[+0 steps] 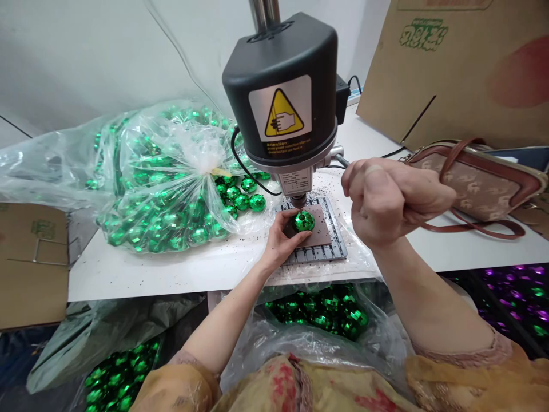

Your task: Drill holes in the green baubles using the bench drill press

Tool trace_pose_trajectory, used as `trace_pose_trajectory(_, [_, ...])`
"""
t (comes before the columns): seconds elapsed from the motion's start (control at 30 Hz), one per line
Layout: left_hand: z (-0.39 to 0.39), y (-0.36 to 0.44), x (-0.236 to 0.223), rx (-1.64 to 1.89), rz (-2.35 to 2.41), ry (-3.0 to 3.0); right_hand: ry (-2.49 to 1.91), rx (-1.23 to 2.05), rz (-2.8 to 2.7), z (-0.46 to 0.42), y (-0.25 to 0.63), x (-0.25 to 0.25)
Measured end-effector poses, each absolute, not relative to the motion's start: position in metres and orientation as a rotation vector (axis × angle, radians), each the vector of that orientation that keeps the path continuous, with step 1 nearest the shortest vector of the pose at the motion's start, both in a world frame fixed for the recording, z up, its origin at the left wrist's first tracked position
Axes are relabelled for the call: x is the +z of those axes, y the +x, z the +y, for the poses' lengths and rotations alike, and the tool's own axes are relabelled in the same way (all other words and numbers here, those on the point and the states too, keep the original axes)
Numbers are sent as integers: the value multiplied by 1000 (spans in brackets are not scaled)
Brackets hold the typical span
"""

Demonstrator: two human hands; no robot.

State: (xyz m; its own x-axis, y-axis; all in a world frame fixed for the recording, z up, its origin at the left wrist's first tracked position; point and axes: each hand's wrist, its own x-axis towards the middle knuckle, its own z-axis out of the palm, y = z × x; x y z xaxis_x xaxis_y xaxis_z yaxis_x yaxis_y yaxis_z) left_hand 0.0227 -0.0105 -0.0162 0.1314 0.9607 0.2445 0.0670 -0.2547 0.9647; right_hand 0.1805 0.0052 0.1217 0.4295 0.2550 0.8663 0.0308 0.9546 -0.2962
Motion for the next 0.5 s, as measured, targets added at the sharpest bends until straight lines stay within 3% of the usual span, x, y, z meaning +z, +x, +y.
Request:
trace_pose_trajectory(0.43, [-12, 25, -17, 1285, 1046, 1505, -115, 47, -1276, 10, 192, 97])
trace_pose_trajectory(0.5, [-11, 25, -17, 1284, 1046, 1512, -244, 118, -1313, 3, 193, 103])
